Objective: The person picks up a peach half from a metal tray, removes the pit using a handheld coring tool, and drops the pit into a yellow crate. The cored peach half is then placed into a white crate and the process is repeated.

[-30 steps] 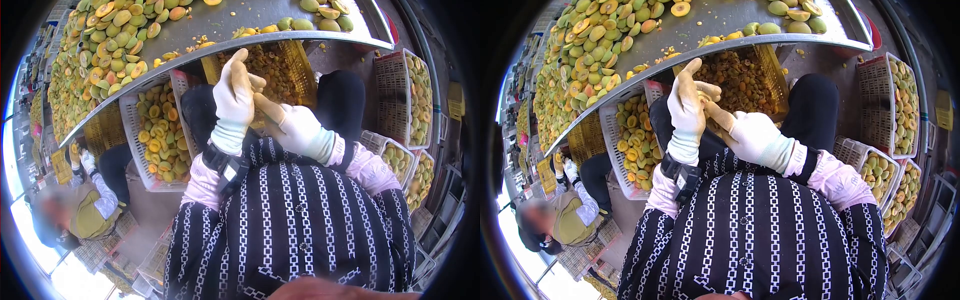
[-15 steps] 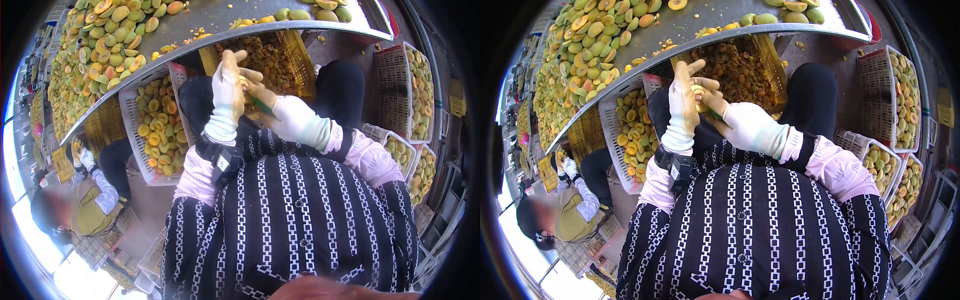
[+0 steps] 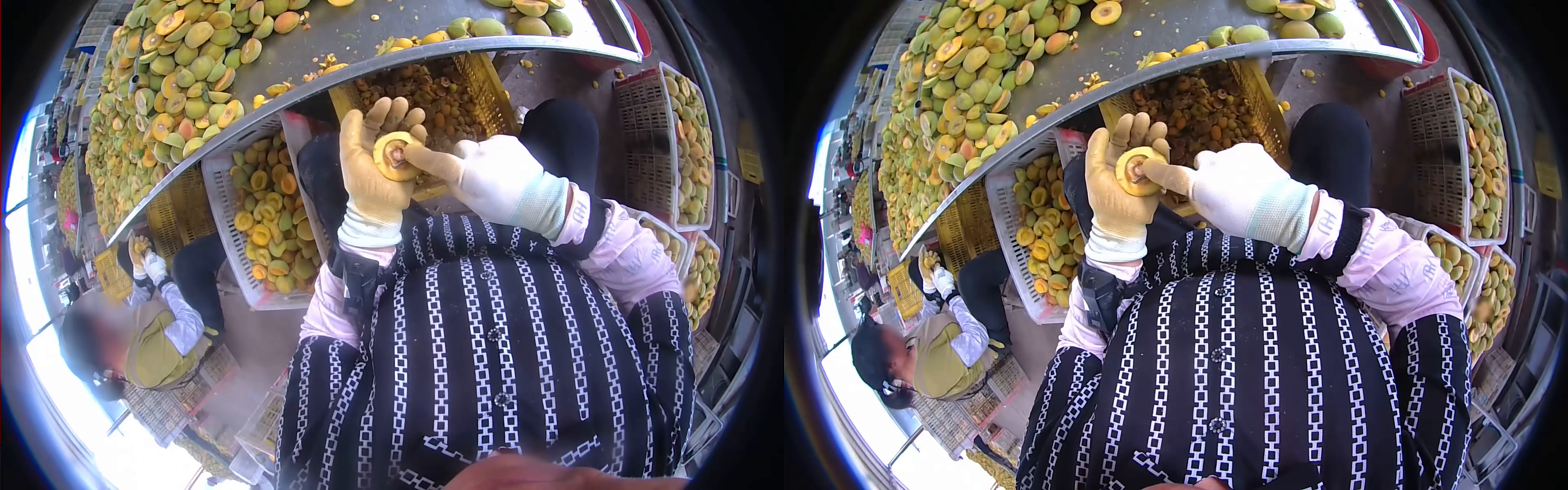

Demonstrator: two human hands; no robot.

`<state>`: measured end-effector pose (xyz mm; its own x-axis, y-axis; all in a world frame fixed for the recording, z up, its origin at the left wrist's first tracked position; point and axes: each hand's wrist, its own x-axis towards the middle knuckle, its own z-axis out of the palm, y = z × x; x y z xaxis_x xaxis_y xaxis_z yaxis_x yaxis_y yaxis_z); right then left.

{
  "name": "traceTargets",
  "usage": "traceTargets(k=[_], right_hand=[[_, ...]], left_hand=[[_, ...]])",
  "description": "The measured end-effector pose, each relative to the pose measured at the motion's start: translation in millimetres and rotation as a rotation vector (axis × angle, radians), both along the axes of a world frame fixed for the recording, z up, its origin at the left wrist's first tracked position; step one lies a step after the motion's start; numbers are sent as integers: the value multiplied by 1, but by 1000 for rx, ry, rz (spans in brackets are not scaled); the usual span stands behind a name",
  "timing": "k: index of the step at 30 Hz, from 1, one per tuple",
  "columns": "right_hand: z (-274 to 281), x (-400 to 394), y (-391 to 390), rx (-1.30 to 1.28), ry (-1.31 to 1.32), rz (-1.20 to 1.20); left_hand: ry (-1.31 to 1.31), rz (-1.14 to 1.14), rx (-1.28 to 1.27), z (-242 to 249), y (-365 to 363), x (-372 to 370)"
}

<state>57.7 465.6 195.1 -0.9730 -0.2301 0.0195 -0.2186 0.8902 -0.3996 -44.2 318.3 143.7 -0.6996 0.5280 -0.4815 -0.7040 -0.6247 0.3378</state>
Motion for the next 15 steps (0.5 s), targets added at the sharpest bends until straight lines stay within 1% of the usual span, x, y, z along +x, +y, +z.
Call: traceTargets(k=[2,4,5,6,7,8,10,11,12,14,15], right_hand=[[0,1,1,9,6,2],[4,1,1,-69,-22,-67],[3,1,0,-68,-19,-71],[1,0,0,-249,-41,-145],[0,-2,0,-429,-57,-216],[-1,-3,-2,-426,-47,-218],[0,-6,-8,-740,-112,-286],[2,-9,-9,-804,-218,-320],[-2,-10,-10,-804,-217,-316],[-14,-13,-13,-886,-10,-262],[-10,-11,-12,-887,-14,-254]], left_hand=[[3,-17,-23,5,1,1],[68,8,168,5,3,0],[49,43,317,6,4,-2],[53,37,319,8,5,-2],[157,61,323,11,7,0],[262,87,328,13,10,2],[317,106,332,12,16,7],[208,98,410,12,18,9],[97,93,487,12,18,9],[118,112,440,1,14,4],[30,32,595,-15,8,-2]])
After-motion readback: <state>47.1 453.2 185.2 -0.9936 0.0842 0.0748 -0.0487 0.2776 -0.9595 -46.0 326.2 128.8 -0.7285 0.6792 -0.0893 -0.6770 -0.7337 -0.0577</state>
